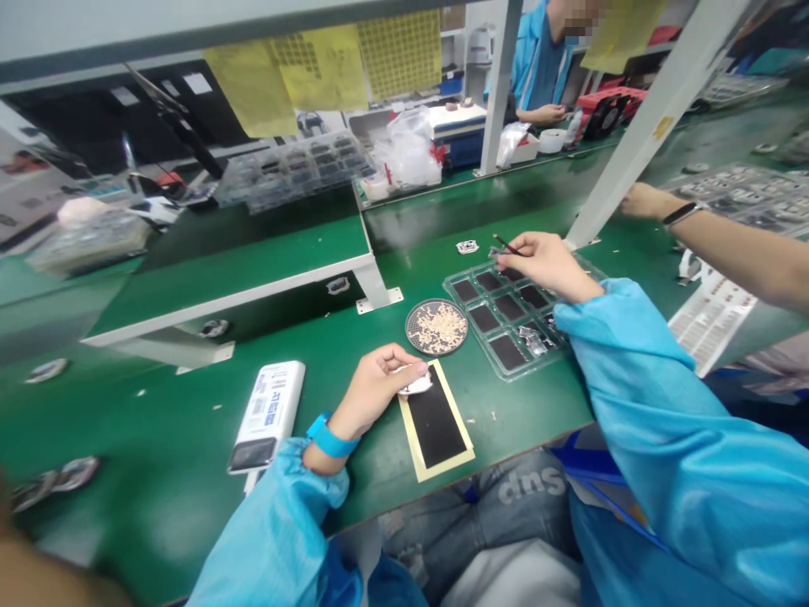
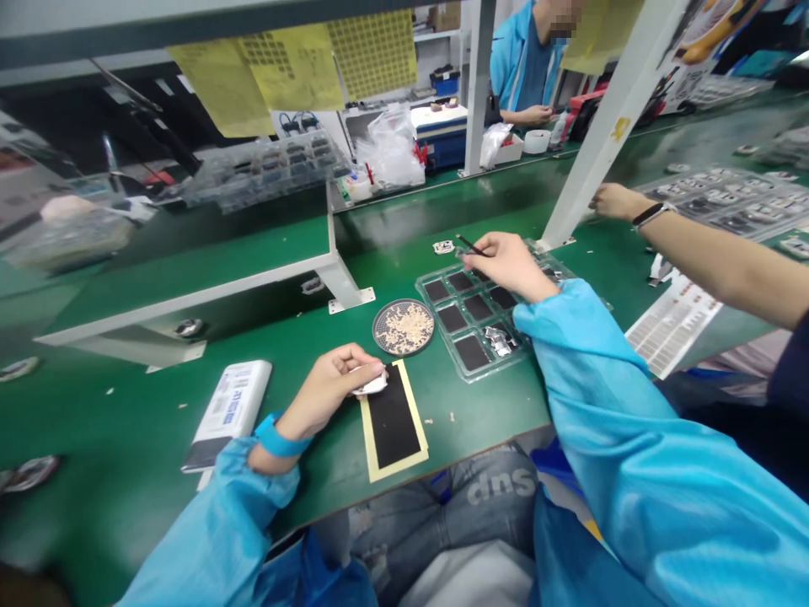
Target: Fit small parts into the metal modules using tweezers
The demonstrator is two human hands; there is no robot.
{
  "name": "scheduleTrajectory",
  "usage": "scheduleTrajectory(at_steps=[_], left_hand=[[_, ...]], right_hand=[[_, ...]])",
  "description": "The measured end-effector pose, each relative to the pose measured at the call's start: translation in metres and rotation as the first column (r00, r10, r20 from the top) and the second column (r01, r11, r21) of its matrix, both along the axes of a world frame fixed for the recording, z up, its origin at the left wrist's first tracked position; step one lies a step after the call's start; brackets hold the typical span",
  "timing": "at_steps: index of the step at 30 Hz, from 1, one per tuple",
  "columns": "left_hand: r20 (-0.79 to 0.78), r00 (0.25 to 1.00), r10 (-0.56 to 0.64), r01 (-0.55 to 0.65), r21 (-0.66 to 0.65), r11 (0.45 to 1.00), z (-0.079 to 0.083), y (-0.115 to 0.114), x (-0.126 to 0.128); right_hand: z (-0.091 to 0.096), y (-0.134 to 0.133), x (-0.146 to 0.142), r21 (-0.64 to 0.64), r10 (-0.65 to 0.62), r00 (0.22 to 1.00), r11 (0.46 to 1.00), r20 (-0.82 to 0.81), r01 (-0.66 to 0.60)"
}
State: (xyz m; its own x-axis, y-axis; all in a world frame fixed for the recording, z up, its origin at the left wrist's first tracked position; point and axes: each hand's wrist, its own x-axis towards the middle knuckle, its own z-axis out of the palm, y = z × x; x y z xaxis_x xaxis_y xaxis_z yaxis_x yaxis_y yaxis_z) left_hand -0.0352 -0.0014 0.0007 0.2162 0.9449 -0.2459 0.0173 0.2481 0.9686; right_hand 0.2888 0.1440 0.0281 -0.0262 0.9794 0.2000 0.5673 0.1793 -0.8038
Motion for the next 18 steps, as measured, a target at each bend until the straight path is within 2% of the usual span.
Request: scheduleTrajectory(at_steps=[3, 6, 12, 18], left_hand=[[0.038, 0.995, 0.09, -0.091, 0.018, 0.996, 0.001, -0.001, 0.004], [0.038, 0.99, 0.137, -0.138, 0.012, 0.99, 0.003, -0.002, 0.007], [0.026, 0.981, 0.192, -0.192, -0.001, 0.981, 0.0, 0.0, 0.008], [0.145, 0.972, 0.185, -0.197, 0.072, 0.978, -0.005, 0.002, 0.007]], right_hand=[[0.011, -0.03, -0.037, -0.008, 0.204, 0.959, 0.978, -0.195, -0.209], [0.017, -0.054, -0.061, -0.049, 0.31, 0.909, 0.94, -0.28, -0.336], [0.013, -0.078, -0.079, -0.145, 0.399, 0.851, 0.872, -0.342, -0.467], [0.0, -0.091, -0.095, -0.189, 0.448, 0.794, 0.81, -0.41, -0.555]])
